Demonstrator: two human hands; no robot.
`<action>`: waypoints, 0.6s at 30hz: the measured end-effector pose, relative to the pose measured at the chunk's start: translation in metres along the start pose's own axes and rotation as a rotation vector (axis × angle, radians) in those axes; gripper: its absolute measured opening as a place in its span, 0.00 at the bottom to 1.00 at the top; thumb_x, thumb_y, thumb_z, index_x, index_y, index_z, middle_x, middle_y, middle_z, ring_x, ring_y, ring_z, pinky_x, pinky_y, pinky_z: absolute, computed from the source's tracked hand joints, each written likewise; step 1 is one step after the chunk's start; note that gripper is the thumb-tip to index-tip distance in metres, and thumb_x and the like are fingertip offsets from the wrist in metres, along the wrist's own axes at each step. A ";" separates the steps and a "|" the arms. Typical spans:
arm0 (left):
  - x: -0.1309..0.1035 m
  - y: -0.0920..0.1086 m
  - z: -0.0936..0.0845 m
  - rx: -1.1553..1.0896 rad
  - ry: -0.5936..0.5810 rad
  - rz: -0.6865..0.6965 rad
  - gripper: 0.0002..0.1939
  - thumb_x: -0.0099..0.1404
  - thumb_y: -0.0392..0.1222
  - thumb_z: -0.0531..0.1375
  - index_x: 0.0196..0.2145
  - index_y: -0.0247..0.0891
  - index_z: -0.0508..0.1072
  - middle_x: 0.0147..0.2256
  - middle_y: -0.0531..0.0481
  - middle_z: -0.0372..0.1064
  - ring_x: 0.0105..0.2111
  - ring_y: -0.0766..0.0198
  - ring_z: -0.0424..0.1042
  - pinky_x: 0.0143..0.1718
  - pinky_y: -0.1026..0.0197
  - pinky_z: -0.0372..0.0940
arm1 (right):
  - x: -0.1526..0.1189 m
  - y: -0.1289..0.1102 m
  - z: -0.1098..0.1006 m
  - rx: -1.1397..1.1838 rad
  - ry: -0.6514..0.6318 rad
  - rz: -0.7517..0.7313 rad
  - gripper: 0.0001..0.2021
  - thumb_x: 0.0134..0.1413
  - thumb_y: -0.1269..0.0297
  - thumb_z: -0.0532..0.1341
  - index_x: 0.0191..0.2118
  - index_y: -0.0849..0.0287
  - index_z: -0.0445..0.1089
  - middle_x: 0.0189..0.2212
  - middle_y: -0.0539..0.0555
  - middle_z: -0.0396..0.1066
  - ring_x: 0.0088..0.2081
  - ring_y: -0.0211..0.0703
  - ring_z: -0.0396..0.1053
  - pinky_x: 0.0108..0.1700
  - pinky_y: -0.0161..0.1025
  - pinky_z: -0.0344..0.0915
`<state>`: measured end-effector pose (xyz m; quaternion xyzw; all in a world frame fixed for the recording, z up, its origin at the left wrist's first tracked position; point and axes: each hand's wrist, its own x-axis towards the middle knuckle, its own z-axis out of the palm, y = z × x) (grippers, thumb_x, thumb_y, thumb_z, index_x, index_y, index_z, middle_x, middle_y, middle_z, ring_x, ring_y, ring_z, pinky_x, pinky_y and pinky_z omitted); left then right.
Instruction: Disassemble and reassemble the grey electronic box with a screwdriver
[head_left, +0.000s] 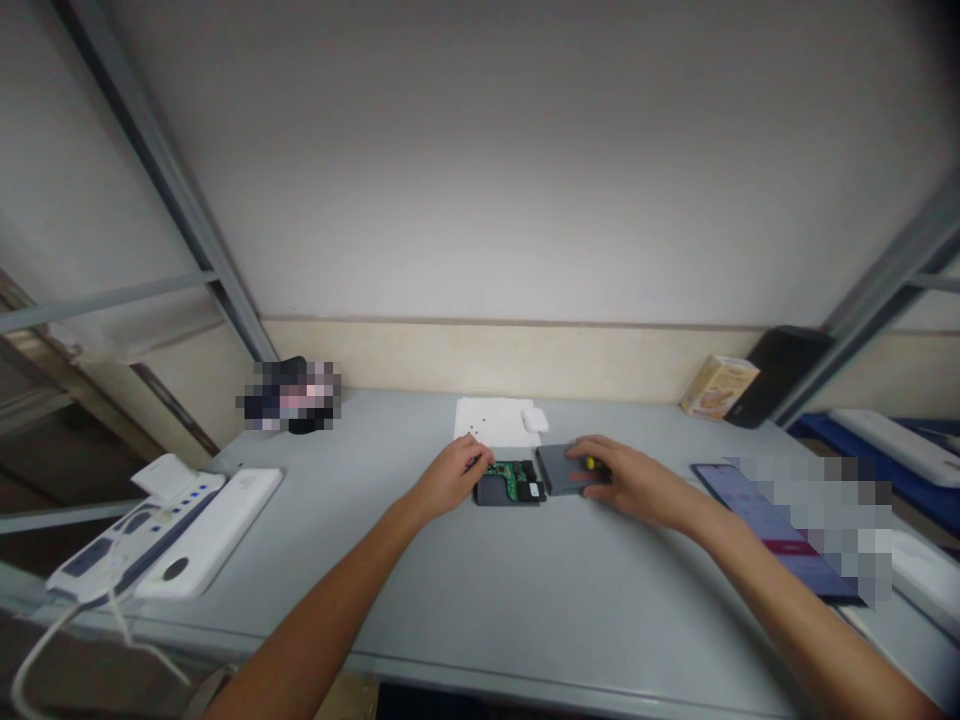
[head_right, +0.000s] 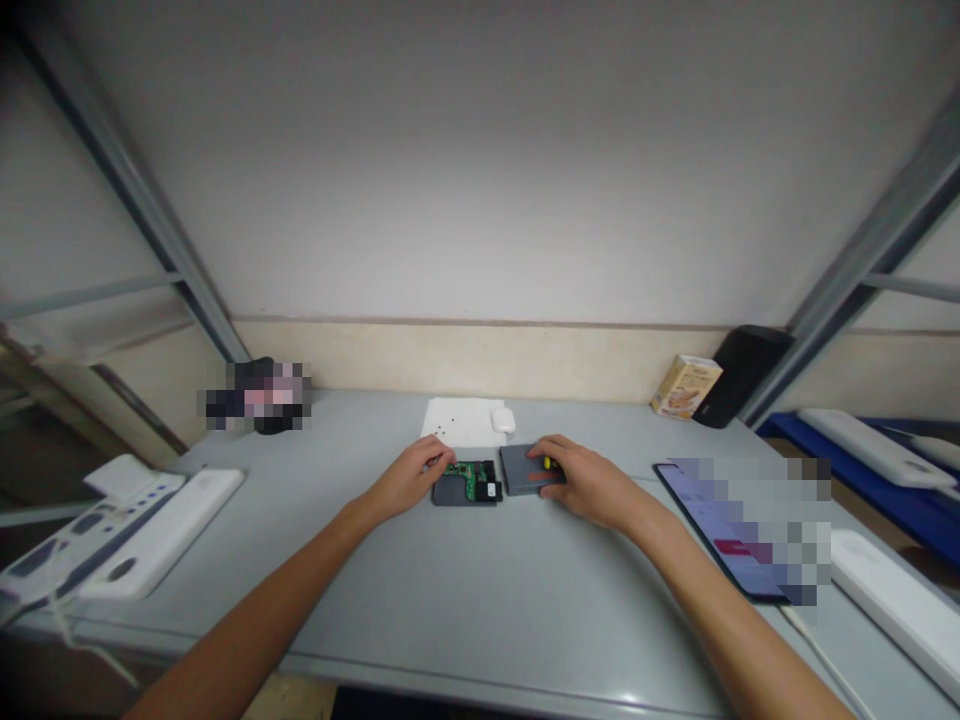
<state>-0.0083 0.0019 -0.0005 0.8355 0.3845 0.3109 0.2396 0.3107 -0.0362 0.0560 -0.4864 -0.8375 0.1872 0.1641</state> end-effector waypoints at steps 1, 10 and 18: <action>0.000 -0.001 0.000 -0.006 -0.003 0.002 0.17 0.76 0.46 0.50 0.38 0.38 0.76 0.37 0.47 0.71 0.40 0.59 0.69 0.43 0.60 0.62 | 0.000 -0.001 -0.001 0.002 -0.003 0.004 0.22 0.50 0.70 0.64 0.53 0.54 0.70 0.53 0.57 0.71 0.51 0.52 0.70 0.54 0.46 0.65; 0.000 0.000 0.002 0.009 0.032 0.011 0.14 0.75 0.45 0.51 0.36 0.37 0.73 0.36 0.48 0.70 0.40 0.60 0.68 0.44 0.60 0.62 | 0.004 -0.002 0.003 0.030 -0.024 0.012 0.23 0.47 0.71 0.65 0.52 0.54 0.71 0.51 0.55 0.73 0.50 0.51 0.71 0.52 0.44 0.64; 0.000 -0.002 0.001 0.009 0.002 0.012 0.17 0.76 0.46 0.50 0.36 0.38 0.75 0.35 0.48 0.69 0.40 0.60 0.68 0.43 0.60 0.62 | 0.001 0.003 0.007 0.060 -0.005 -0.008 0.23 0.48 0.73 0.63 0.53 0.54 0.70 0.52 0.55 0.72 0.51 0.51 0.70 0.54 0.44 0.64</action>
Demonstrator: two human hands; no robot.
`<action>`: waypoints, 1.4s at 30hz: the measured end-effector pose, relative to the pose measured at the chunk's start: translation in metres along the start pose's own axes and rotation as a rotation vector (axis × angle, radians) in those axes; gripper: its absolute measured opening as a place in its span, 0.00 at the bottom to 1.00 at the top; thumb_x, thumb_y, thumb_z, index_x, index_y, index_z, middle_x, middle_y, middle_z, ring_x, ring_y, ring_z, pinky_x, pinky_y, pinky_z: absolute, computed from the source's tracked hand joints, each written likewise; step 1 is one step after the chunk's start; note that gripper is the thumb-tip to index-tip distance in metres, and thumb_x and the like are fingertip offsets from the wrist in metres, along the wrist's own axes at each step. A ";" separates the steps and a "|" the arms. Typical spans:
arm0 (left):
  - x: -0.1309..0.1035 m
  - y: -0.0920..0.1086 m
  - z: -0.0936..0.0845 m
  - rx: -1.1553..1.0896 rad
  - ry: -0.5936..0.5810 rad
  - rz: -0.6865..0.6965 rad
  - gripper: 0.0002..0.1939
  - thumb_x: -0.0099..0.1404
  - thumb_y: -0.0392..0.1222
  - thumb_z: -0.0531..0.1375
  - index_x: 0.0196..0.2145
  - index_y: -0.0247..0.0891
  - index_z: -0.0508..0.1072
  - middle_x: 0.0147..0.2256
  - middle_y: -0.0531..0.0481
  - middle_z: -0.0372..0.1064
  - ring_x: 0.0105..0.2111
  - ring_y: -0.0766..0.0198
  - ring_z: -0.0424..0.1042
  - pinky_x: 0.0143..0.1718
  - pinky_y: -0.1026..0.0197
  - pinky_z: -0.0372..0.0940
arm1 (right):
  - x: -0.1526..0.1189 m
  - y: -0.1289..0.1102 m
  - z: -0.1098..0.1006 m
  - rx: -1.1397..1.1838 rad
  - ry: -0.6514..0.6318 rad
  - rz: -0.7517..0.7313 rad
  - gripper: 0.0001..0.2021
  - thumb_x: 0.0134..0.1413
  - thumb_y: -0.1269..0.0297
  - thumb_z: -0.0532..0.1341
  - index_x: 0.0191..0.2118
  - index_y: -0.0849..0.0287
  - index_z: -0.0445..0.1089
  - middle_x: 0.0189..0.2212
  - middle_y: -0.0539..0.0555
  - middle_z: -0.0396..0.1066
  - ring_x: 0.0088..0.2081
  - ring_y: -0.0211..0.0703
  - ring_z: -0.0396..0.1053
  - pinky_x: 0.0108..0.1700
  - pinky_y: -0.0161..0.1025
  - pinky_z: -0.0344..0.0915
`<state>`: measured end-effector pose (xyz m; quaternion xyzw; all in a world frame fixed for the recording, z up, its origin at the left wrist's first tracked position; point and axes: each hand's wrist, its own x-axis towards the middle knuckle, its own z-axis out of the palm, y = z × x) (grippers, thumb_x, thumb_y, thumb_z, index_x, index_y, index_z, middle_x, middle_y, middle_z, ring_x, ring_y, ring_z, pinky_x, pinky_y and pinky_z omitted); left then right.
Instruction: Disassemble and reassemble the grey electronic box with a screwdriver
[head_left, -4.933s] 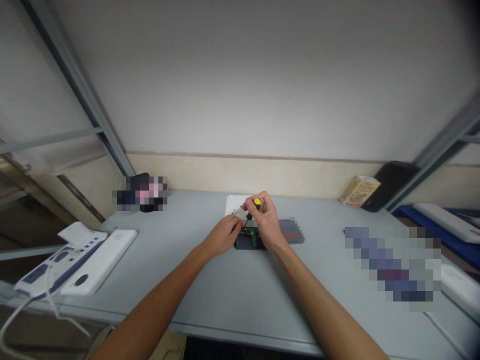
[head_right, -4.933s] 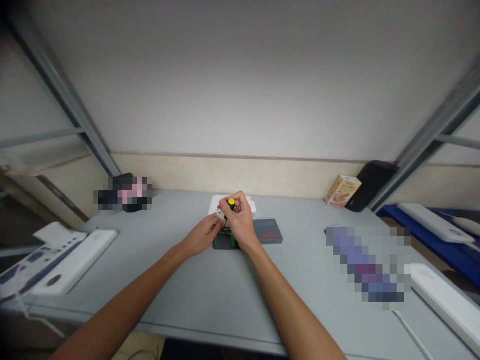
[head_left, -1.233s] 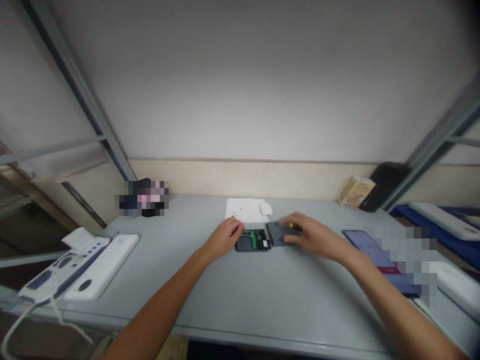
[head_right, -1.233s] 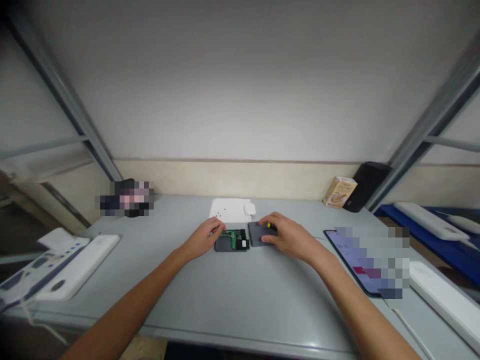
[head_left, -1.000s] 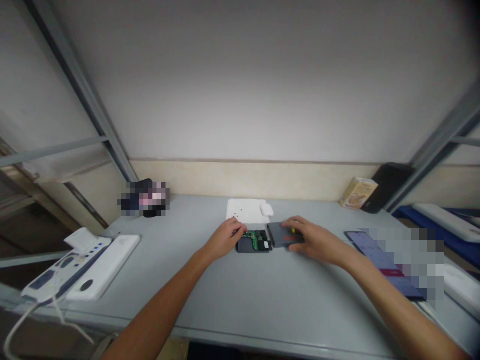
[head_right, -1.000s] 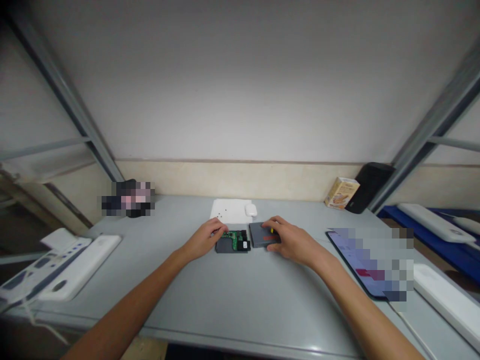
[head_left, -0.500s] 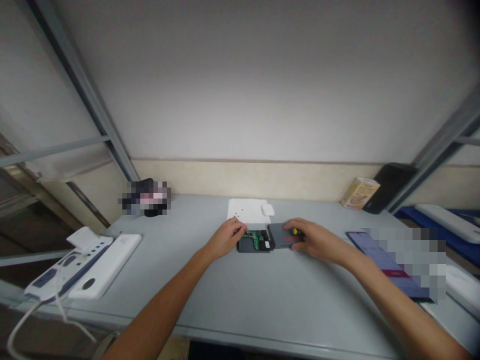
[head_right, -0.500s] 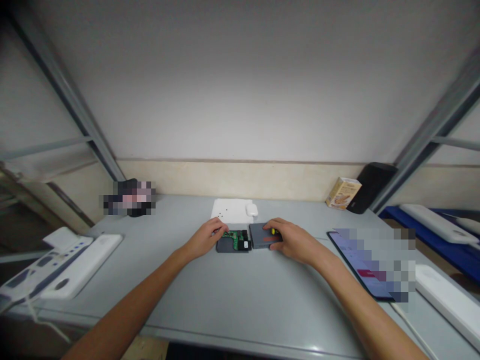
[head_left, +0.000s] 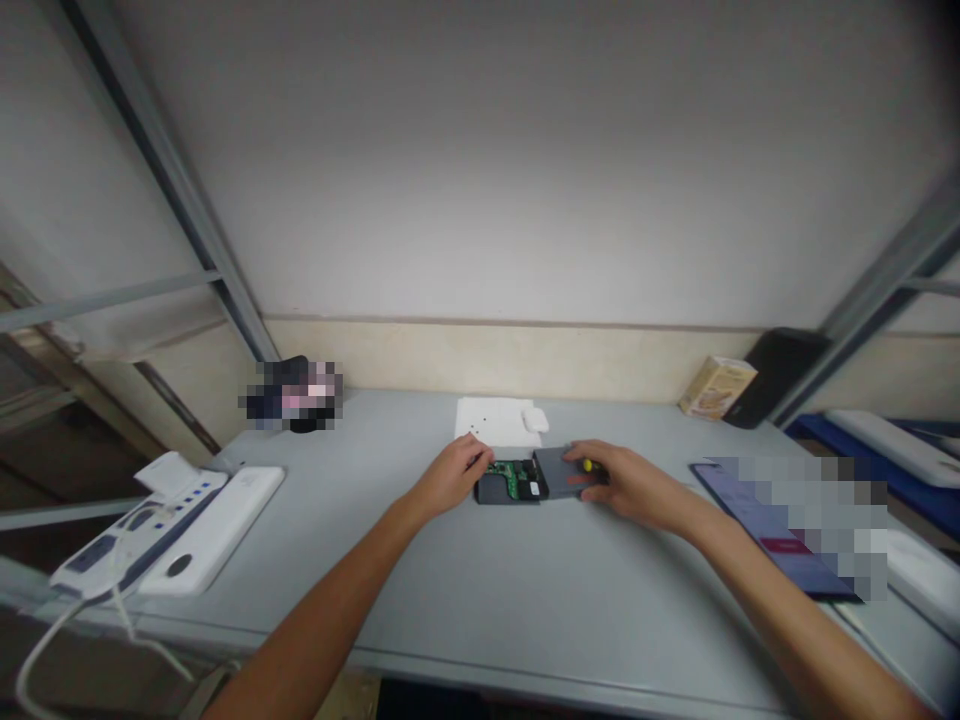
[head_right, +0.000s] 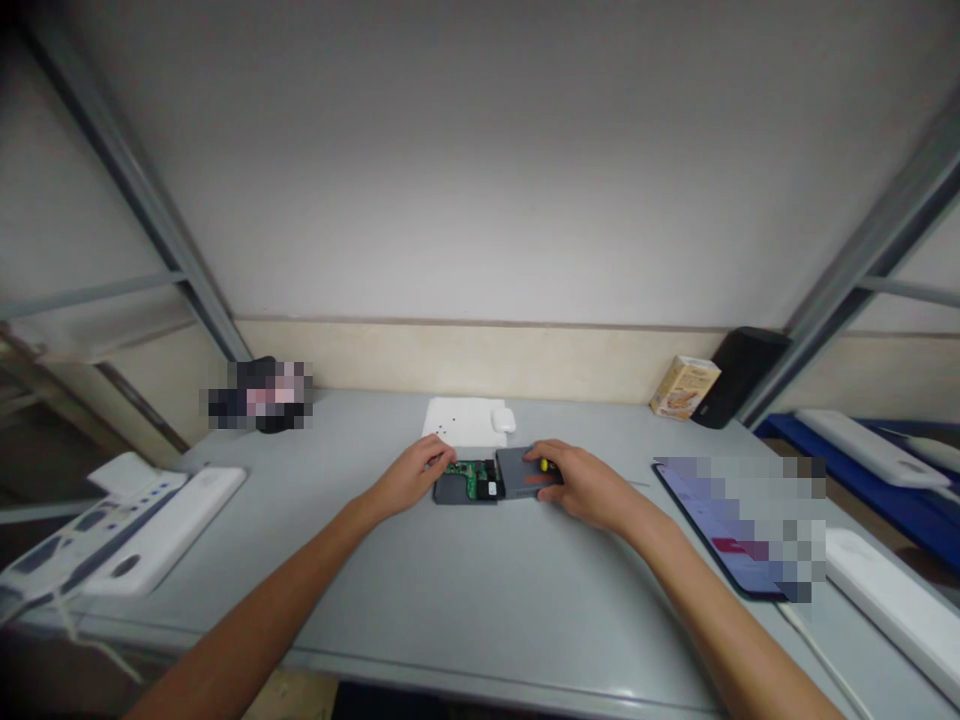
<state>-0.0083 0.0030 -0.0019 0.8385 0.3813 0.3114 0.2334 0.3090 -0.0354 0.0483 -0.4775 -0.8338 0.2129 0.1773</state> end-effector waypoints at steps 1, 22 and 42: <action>0.000 0.000 0.000 -0.004 -0.002 0.001 0.17 0.76 0.46 0.50 0.36 0.38 0.75 0.35 0.48 0.69 0.40 0.60 0.68 0.43 0.60 0.61 | 0.000 0.001 0.001 0.000 0.006 -0.003 0.23 0.48 0.73 0.63 0.53 0.54 0.70 0.53 0.55 0.72 0.52 0.51 0.70 0.54 0.45 0.64; 0.001 0.004 -0.001 0.007 -0.028 -0.007 0.22 0.77 0.50 0.47 0.38 0.39 0.76 0.36 0.47 0.70 0.42 0.58 0.69 0.45 0.58 0.63 | 0.019 -0.019 -0.009 -0.108 -0.067 -0.002 0.21 0.62 0.58 0.58 0.58 0.58 0.71 0.55 0.60 0.74 0.55 0.56 0.72 0.58 0.49 0.65; -0.010 0.015 -0.019 -0.019 -0.169 0.003 0.39 0.53 0.54 0.72 0.60 0.45 0.66 0.54 0.42 0.65 0.56 0.47 0.64 0.59 0.45 0.58 | 0.015 -0.044 0.013 -0.086 -0.054 -0.040 0.23 0.56 0.62 0.66 0.58 0.55 0.71 0.56 0.59 0.72 0.54 0.55 0.71 0.57 0.49 0.64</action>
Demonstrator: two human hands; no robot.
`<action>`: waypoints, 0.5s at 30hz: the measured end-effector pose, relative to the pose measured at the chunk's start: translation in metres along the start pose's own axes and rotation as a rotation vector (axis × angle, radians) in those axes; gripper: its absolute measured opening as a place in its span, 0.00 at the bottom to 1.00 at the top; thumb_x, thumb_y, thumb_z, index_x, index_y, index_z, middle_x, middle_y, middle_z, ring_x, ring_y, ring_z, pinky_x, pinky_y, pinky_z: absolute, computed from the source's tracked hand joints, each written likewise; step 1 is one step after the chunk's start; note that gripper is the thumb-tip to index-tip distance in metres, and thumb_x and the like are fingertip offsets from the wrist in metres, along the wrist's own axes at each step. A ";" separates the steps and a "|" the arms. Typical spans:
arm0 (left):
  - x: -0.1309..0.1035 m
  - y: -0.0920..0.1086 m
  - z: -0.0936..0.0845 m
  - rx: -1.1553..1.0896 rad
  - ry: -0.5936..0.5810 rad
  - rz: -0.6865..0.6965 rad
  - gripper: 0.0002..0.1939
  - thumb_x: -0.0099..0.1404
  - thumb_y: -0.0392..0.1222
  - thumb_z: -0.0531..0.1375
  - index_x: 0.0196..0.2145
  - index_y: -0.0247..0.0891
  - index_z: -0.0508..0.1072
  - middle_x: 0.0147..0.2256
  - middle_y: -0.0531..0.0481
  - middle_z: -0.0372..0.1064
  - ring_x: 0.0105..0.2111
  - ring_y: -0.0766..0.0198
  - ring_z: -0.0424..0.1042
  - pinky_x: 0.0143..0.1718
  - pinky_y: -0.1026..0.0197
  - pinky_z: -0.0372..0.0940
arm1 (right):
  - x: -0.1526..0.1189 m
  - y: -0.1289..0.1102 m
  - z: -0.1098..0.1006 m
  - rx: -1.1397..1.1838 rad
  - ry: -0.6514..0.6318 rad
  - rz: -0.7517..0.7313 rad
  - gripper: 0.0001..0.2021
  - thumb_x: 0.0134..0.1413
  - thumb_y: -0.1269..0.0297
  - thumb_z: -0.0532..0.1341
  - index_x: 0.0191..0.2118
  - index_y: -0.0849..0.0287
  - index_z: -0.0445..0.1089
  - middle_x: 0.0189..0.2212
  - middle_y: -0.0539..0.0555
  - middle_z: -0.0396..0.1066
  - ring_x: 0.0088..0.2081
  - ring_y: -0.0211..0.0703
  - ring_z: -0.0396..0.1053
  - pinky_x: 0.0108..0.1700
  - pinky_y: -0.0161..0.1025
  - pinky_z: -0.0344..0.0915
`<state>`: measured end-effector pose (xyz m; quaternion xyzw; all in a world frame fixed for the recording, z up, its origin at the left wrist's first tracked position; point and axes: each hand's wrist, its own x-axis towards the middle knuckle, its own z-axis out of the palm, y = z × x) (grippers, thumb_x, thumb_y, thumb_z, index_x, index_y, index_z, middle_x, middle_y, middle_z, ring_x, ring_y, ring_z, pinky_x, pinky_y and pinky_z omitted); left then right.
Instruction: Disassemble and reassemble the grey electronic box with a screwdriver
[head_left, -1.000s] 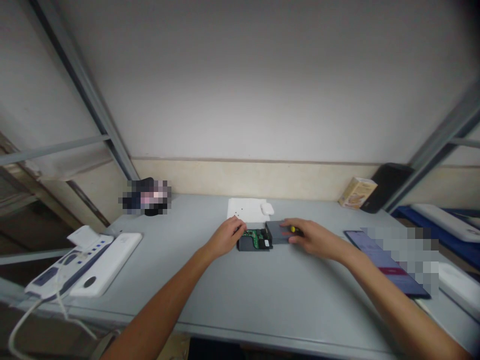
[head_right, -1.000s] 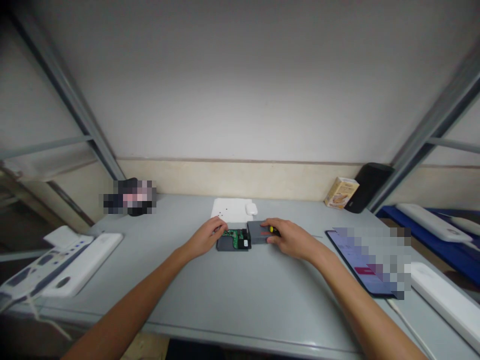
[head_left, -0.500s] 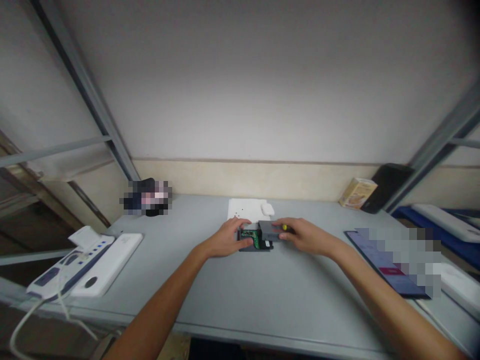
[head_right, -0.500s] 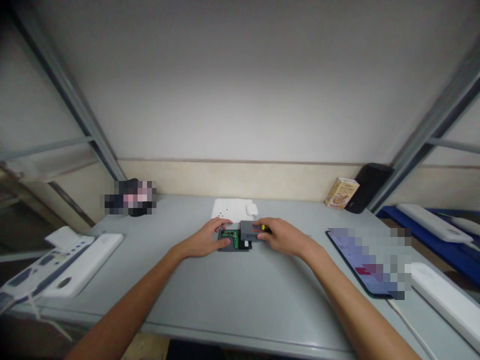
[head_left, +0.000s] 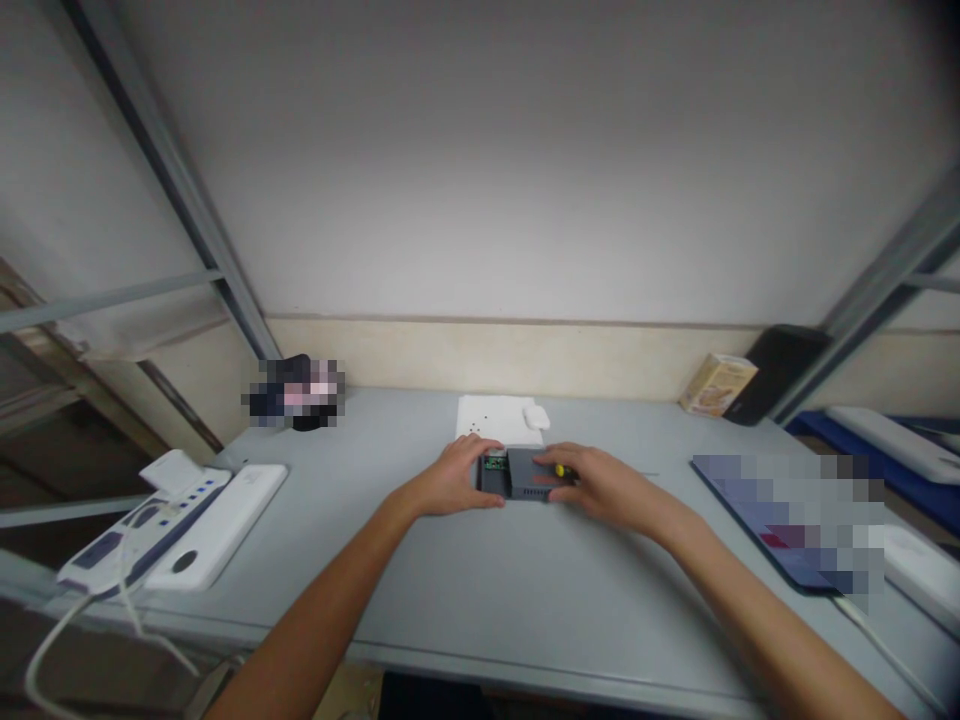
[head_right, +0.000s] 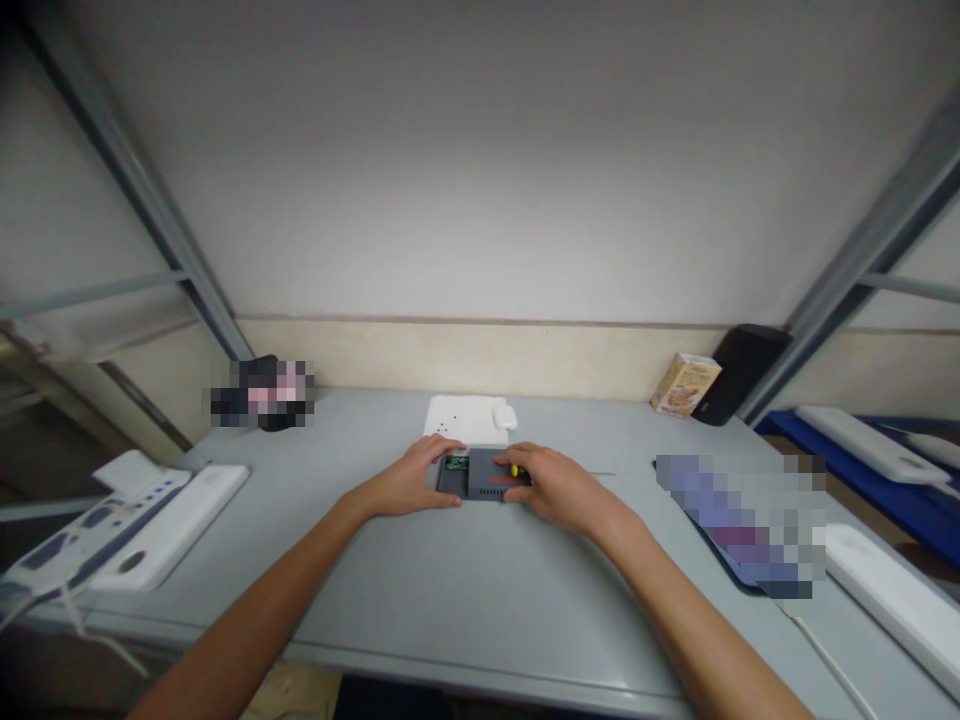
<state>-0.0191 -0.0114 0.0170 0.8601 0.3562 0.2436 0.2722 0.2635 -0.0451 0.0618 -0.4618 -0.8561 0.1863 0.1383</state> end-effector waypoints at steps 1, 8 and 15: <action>0.000 0.000 0.000 0.003 0.004 -0.003 0.39 0.53 0.54 0.72 0.59 0.45 0.66 0.54 0.42 0.65 0.56 0.47 0.64 0.59 0.45 0.59 | 0.000 -0.002 0.001 -0.016 -0.003 0.010 0.23 0.56 0.63 0.66 0.58 0.54 0.71 0.56 0.59 0.72 0.54 0.55 0.71 0.57 0.48 0.64; 0.000 0.001 0.001 0.017 0.015 0.005 0.38 0.53 0.54 0.72 0.59 0.44 0.67 0.53 0.42 0.66 0.54 0.47 0.65 0.58 0.46 0.59 | 0.000 -0.005 0.008 -0.065 0.000 0.048 0.25 0.52 0.66 0.68 0.57 0.54 0.72 0.54 0.58 0.72 0.52 0.55 0.72 0.56 0.47 0.64; 0.000 0.000 0.002 -0.020 0.006 0.001 0.40 0.53 0.53 0.73 0.60 0.45 0.66 0.56 0.41 0.65 0.58 0.46 0.61 0.62 0.44 0.55 | 0.001 -0.003 0.009 -0.082 0.004 0.053 0.24 0.51 0.65 0.69 0.56 0.54 0.72 0.52 0.59 0.73 0.49 0.54 0.73 0.51 0.45 0.66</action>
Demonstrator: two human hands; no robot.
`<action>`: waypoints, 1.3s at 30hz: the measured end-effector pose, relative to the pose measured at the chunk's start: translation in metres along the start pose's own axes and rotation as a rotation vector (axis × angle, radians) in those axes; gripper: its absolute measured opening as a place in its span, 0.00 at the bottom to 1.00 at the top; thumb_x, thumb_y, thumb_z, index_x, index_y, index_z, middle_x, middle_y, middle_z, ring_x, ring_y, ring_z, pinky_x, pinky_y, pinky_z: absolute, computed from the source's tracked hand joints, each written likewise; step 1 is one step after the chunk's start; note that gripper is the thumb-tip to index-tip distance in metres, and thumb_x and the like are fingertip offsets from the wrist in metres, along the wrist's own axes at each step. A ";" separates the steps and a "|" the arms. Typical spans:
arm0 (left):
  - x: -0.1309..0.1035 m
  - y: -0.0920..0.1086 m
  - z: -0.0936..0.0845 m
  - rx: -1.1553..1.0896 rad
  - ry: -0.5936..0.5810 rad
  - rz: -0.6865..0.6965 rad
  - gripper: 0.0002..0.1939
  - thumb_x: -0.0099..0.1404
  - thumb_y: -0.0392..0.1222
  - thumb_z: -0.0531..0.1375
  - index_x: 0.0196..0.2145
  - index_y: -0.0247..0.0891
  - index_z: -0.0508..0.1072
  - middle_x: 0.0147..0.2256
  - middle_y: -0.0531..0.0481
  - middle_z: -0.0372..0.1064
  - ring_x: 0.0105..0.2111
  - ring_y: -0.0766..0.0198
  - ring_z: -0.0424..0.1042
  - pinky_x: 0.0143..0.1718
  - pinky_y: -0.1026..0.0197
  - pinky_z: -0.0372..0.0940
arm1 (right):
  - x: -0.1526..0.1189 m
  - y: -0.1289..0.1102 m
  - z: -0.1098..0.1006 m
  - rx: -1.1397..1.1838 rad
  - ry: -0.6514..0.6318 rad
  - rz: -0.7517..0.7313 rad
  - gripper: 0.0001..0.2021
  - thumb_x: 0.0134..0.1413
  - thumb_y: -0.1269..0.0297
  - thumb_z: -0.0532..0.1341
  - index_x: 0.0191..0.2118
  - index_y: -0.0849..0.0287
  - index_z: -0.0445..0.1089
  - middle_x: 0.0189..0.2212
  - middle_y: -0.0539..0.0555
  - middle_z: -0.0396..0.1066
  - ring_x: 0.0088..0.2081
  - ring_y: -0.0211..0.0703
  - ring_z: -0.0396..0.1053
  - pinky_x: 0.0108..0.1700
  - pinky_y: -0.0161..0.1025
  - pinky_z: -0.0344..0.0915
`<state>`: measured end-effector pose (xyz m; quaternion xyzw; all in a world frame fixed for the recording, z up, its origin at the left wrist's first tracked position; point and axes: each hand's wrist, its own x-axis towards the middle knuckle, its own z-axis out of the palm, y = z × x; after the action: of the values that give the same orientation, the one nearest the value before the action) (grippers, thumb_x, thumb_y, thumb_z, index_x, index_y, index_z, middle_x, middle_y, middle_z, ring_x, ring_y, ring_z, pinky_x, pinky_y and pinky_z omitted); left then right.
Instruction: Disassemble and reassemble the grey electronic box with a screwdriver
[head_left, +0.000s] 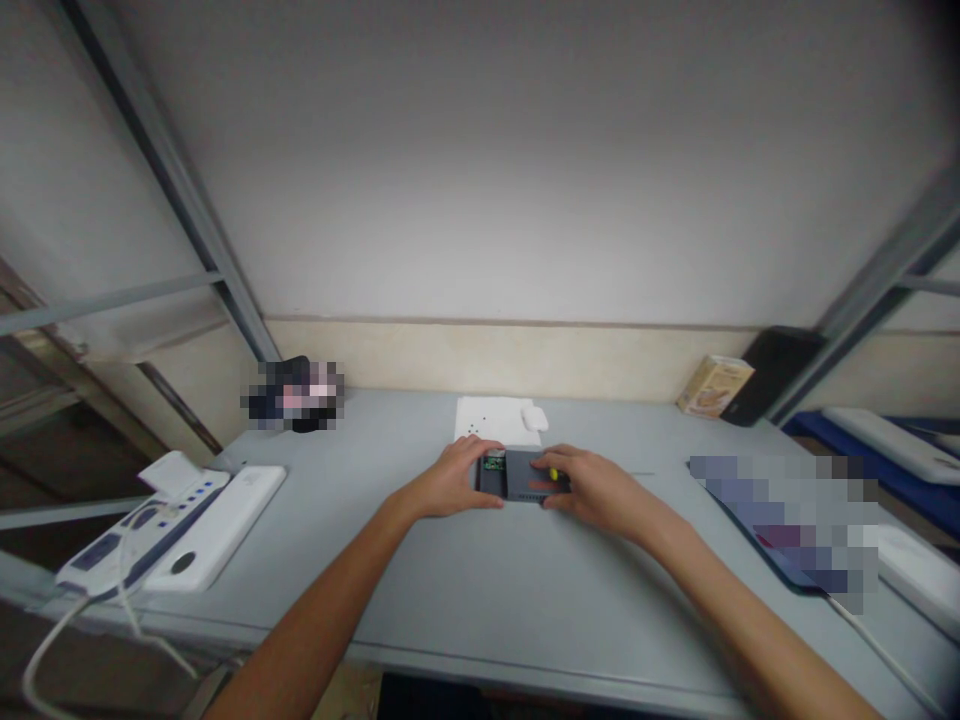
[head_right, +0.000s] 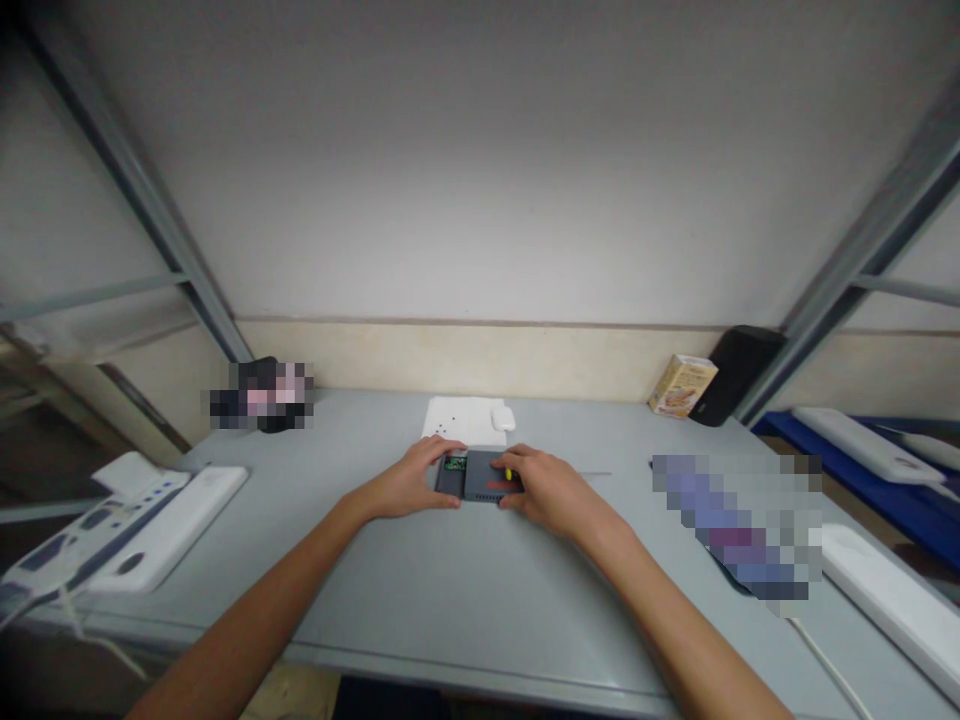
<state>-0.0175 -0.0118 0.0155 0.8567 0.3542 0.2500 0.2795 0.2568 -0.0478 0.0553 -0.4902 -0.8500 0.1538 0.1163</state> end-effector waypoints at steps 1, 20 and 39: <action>0.000 0.000 0.000 -0.008 -0.003 -0.003 0.41 0.53 0.53 0.73 0.61 0.46 0.65 0.56 0.41 0.64 0.59 0.45 0.61 0.62 0.43 0.54 | 0.000 0.000 0.000 -0.002 0.001 0.001 0.24 0.51 0.65 0.69 0.56 0.55 0.72 0.52 0.58 0.73 0.49 0.54 0.73 0.51 0.45 0.66; -0.002 0.000 -0.012 -0.264 -0.086 0.030 0.44 0.52 0.43 0.74 0.63 0.46 0.64 0.60 0.42 0.61 0.60 0.51 0.63 0.62 0.46 0.58 | 0.016 -0.015 0.014 0.051 0.027 -0.046 0.27 0.52 0.59 0.70 0.59 0.53 0.71 0.52 0.58 0.72 0.46 0.52 0.74 0.49 0.44 0.68; 0.002 -0.007 -0.007 -0.301 0.003 -0.041 0.33 0.48 0.43 0.76 0.52 0.41 0.74 0.50 0.45 0.72 0.49 0.56 0.71 0.54 0.52 0.65 | 0.021 -0.014 0.012 0.153 0.053 -0.108 0.24 0.54 0.57 0.68 0.58 0.50 0.70 0.53 0.57 0.70 0.48 0.51 0.72 0.52 0.46 0.67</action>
<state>-0.0244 -0.0040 0.0165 0.7973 0.3306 0.2957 0.4095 0.2311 -0.0383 0.0504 -0.4374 -0.8575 0.1987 0.1841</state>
